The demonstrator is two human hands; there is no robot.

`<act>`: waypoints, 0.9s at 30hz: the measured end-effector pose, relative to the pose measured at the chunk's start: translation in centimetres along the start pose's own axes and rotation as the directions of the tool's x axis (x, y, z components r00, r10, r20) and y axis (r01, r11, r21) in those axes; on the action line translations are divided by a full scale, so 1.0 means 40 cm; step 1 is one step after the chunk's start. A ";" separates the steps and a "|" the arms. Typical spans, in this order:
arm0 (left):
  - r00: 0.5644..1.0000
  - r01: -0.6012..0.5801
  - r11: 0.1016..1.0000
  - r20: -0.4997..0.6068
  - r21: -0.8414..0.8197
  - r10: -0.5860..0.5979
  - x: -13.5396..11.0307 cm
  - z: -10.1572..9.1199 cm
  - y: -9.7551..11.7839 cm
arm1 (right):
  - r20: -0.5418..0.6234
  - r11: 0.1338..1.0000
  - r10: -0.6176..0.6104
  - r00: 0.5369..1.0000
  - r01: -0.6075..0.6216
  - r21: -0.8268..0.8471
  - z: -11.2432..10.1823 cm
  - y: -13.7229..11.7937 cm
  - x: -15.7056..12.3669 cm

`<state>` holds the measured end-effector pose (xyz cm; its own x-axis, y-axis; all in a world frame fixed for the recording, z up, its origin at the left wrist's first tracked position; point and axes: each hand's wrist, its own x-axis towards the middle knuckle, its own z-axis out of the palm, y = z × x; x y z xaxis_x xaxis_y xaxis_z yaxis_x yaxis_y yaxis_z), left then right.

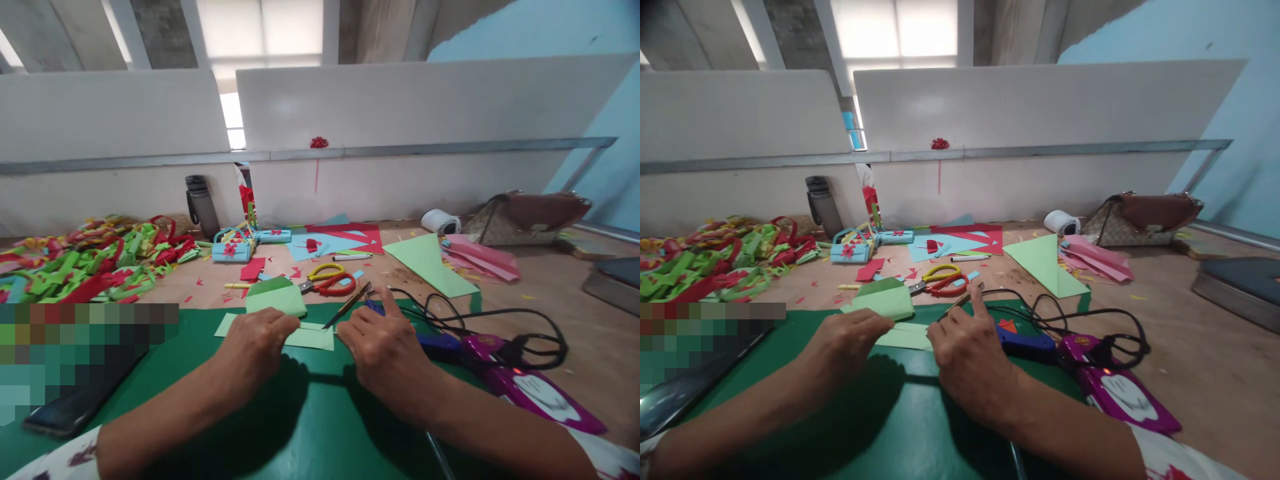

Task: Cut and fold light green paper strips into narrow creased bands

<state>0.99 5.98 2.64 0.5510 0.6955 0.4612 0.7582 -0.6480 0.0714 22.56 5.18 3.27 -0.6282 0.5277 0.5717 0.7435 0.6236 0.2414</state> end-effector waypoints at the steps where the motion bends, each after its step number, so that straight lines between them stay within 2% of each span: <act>1: 1.000 0.025 1.000 0.017 -0.002 -0.025 -0.002 -0.006 -0.014 | 0.001 1.000 0.013 1.000 -0.013 -0.010 0.001 0.005 0.001; 4: 0.997 0.070 0.998 0.036 -0.009 -0.069 -0.006 -0.024 -0.049 | 0.031 0.999 0.047 0.998 -0.046 -0.019 0.001 0.018 0.003; 8: 0.995 0.092 0.995 0.028 -0.049 -0.091 -0.008 -0.050 -0.079 | 0.140 0.994 0.103 0.985 -0.106 0.015 -0.006 0.034 0.008; 13: 0.991 0.135 0.986 0.028 -0.097 -0.133 -0.008 -0.069 -0.092 | 0.307 0.983 0.155 0.939 -0.178 0.050 -0.010 0.039 0.021; 16: 0.985 0.172 0.977 0.042 -0.128 -0.168 -0.007 -0.072 -0.104 | 0.383 0.978 0.195 0.903 -0.210 -0.004 -0.011 0.042 0.031; 21: 0.962 0.270 0.960 0.047 -0.077 -0.267 -0.006 -0.070 -0.137 | 0.340 0.962 0.270 0.901 -0.241 -0.127 -0.008 0.054 0.040; 27: 0.918 0.396 0.917 -0.011 -0.037 -0.397 -0.011 -0.069 -0.191 | 0.209 0.940 0.248 0.946 -0.182 -0.288 -0.007 0.068 0.039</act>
<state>-6.01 9.77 4.35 0.2010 0.8920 0.4048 0.9009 -0.3307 0.2812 23.68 7.54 5.02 -0.4582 0.7742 0.4366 0.8795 0.3240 0.3485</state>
